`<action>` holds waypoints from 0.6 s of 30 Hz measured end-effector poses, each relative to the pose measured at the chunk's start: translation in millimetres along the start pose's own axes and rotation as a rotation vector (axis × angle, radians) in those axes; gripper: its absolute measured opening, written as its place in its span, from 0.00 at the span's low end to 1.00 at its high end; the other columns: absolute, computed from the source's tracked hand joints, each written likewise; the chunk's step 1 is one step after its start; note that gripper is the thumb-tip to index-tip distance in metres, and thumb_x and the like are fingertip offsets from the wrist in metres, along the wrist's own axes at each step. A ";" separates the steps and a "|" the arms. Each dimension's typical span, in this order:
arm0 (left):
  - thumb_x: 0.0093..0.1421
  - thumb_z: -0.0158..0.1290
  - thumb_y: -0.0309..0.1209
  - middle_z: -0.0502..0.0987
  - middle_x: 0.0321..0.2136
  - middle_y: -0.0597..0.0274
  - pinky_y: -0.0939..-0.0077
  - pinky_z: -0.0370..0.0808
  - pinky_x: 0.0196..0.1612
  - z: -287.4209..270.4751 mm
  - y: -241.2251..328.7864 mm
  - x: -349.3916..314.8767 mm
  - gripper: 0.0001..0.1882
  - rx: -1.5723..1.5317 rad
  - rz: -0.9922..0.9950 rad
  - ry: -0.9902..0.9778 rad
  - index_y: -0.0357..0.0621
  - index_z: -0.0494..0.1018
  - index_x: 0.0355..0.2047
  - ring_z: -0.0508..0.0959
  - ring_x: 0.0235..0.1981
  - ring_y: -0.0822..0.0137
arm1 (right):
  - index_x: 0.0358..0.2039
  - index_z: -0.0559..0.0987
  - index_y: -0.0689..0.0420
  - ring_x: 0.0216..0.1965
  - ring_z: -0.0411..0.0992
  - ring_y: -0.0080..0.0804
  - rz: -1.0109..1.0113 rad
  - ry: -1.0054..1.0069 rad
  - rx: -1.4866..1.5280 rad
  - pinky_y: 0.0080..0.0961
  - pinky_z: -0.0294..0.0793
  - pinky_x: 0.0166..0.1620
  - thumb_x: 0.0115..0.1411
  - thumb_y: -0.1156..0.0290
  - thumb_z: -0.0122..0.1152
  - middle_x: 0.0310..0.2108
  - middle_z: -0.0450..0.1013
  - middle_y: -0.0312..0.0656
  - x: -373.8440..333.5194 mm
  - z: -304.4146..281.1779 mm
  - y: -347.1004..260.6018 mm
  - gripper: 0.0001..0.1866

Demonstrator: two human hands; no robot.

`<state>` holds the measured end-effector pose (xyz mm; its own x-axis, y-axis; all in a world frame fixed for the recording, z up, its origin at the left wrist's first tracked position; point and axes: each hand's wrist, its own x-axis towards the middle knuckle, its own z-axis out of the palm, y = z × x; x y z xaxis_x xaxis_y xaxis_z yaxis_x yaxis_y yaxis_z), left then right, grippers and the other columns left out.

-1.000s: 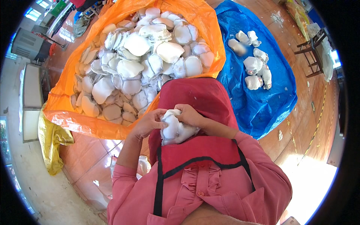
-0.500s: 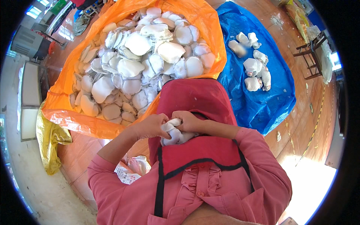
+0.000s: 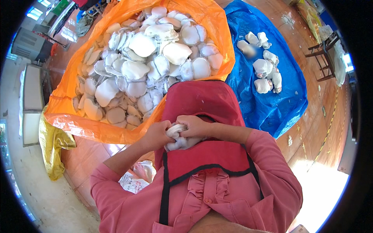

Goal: The person repeatedly picks white fabric items from an orange sack, stuffs them by hand, and places the finished items onto a blue tarp. The process is continuous and repetitive throughout the clip.

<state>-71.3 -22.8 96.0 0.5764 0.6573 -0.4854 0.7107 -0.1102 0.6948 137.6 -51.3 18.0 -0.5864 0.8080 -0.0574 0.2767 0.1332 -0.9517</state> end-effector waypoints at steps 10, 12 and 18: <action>0.48 0.58 0.33 0.70 0.26 0.57 0.57 0.71 0.29 31.3 -24.3 -24.9 0.13 0.481 0.615 0.257 0.44 0.68 0.32 0.74 0.26 0.52 | 0.40 0.74 0.56 0.47 0.70 0.46 -0.354 -0.125 -0.074 0.37 0.71 0.49 0.50 0.70 0.60 0.43 0.70 0.45 -13.3 -15.8 -0.7 0.15; 0.47 0.59 0.31 0.71 0.30 0.55 0.58 0.72 0.31 29.8 -27.3 -27.7 0.17 0.458 0.671 0.206 0.44 0.68 0.37 0.75 0.29 0.51 | 0.43 0.74 0.56 0.51 0.68 0.47 -0.319 -0.194 -0.040 0.36 0.68 0.53 0.50 0.70 0.62 0.46 0.69 0.45 -20.3 -22.0 -1.7 0.18; 0.48 0.59 0.29 0.70 0.41 0.48 0.55 0.72 0.46 7.8 -21.2 -37.8 0.28 0.330 0.803 0.041 0.38 0.64 0.50 0.74 0.41 0.46 | 0.46 0.73 0.55 0.57 0.65 0.46 -0.330 -0.240 -0.087 0.36 0.67 0.58 0.48 0.69 0.70 0.52 0.67 0.45 -29.3 -22.1 4.1 0.25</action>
<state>-105.0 -51.1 95.5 0.9431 0.3138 0.1096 0.1797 -0.7588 0.6261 172.7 -61.7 22.5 -0.8123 0.5584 0.1682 0.1013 0.4192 -0.9022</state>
